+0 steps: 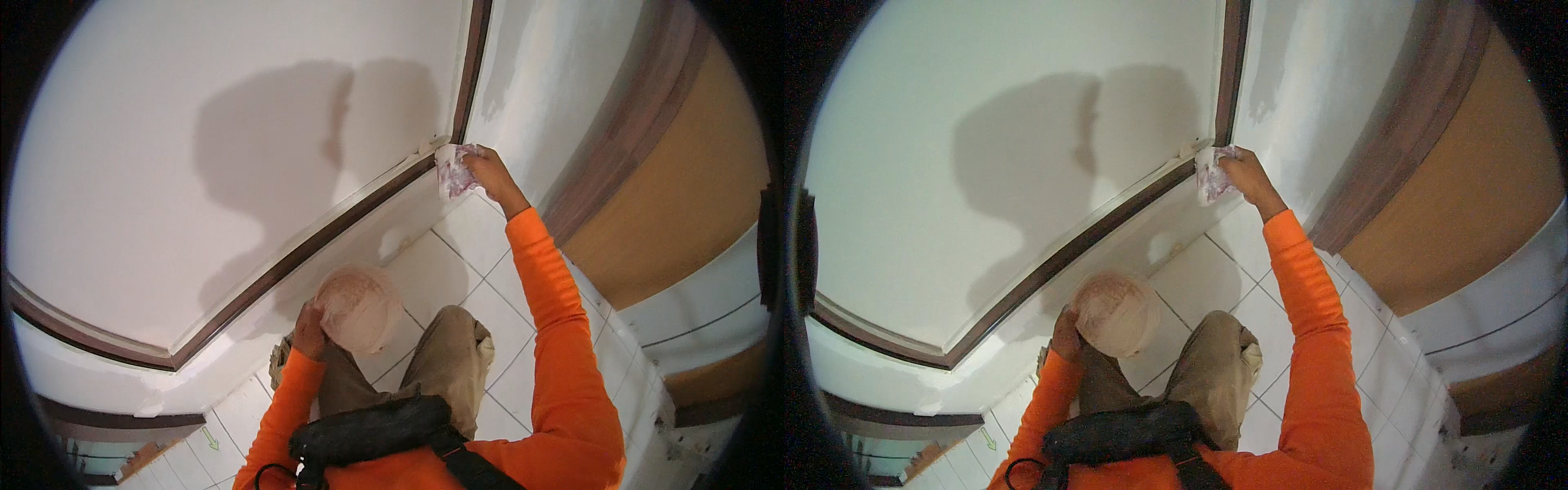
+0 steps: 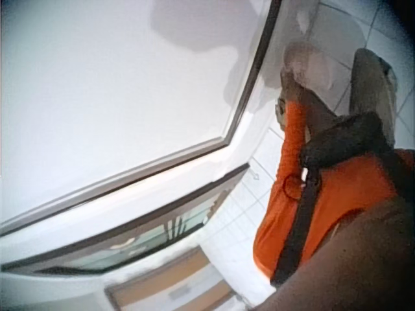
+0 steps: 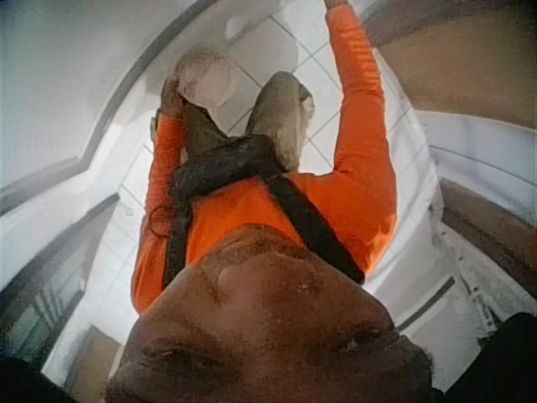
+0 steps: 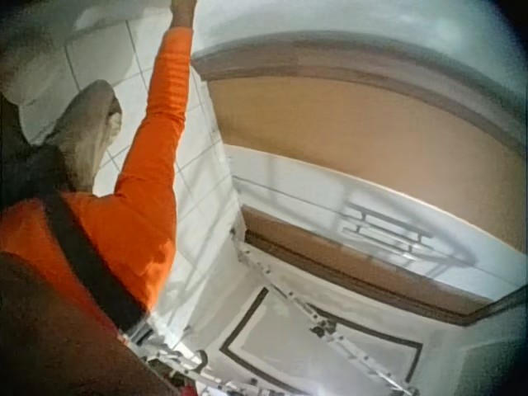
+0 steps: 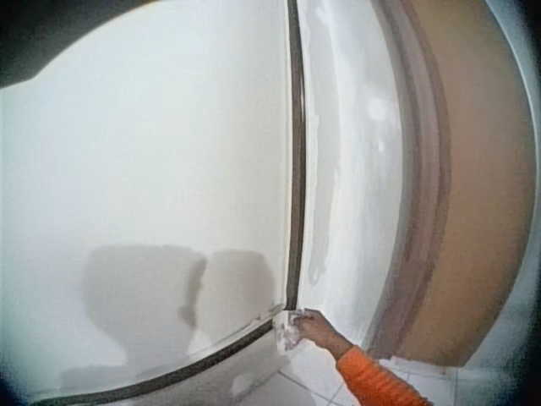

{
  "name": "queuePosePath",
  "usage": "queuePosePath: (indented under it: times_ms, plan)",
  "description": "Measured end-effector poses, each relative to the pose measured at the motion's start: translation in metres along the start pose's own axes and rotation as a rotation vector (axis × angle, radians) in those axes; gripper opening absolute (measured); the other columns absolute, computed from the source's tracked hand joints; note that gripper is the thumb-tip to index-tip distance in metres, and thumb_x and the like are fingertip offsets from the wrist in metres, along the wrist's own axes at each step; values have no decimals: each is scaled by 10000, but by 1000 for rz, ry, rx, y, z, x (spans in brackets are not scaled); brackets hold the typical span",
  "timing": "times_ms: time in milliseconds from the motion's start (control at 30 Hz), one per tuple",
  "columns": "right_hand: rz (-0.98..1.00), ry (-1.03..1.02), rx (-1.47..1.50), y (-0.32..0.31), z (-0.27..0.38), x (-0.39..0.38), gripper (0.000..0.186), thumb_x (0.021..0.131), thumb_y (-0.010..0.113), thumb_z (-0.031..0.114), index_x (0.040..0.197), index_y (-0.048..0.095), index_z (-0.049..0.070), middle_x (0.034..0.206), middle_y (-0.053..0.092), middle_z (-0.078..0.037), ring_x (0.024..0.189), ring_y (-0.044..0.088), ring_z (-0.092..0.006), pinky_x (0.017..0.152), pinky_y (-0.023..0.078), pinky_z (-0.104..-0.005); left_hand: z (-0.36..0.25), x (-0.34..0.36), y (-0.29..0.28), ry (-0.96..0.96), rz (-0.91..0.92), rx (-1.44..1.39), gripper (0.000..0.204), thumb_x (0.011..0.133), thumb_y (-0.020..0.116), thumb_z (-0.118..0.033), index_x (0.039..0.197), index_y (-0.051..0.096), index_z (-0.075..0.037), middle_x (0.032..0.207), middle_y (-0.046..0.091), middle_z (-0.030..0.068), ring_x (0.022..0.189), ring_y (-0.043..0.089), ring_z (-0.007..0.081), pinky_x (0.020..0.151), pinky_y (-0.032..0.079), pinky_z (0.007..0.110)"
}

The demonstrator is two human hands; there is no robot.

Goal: The person applies wall putty to a wall surface near a door frame using a putty knife, smoothing it over imperfections and taking more putty from a container as needed.

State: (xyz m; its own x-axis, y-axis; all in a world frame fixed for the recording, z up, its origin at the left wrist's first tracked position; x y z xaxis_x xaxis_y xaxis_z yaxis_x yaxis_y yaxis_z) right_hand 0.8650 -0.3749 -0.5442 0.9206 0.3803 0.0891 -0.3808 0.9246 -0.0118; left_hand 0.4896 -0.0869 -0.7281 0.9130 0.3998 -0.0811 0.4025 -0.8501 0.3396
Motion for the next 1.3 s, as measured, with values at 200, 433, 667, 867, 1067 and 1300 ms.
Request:
queuePosePath:
  times_ms: [200,433,667,867,1067,1300]
  plan:
    - [7,-134,-731,-32,18,38,279,827,571,205,935,702,-16,843,702,-200,793,680,-296,758,521,-389,-62,9,112,96,108,368,472,1018,475,-348,1311,500,21,1147,606,91,1010,578,162,898,472,313]
    - [2,-160,-1020,-5,30,48,304,837,601,265,912,697,-13,873,693,-238,846,668,-405,797,522,-459,-36,24,138,-146,140,287,491,1023,486,-318,1346,445,50,1190,583,139,1061,553,187,930,454,321]
    - [26,-358,-1243,35,53,45,303,836,611,290,953,703,26,865,683,-219,853,662,-406,780,534,-480,-24,51,137,-201,133,201,483,1023,494,-309,1332,436,57,1209,575,162,1095,541,212,971,435,327]
    - [48,-295,-1387,59,61,44,263,792,588,233,859,698,3,825,671,-244,821,658,-424,767,537,-489,-35,52,135,-126,130,164,478,1026,496,-295,1332,424,66,1213,573,170,1100,544,217,981,435,334]
    - [122,-260,-1298,92,56,22,300,752,627,256,882,725,4,834,680,-243,821,664,-426,766,542,-499,-53,39,128,-49,52,226,491,1027,498,-296,1348,414,65,1206,576,181,1079,556,213,966,449,333]
    - [505,-320,-830,183,49,-56,334,812,622,202,1072,698,7,838,680,-197,809,689,-272,732,541,-363,-53,31,113,-51,-11,272,448,1022,504,-258,1346,425,41,1170,588,178,1022,597,225,843,517,325]
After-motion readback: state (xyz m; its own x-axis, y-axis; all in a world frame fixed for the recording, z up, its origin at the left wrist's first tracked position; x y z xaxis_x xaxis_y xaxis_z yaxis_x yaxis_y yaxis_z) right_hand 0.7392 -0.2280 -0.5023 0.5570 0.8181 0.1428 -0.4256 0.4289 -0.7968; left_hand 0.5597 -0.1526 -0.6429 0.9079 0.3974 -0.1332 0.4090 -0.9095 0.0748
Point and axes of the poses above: each hand's wrist, its own x-axis towards the middle knuckle, its own y-axis out of the palm, z = x × y, the point moved 8 cm from there along x, towards the middle knuckle
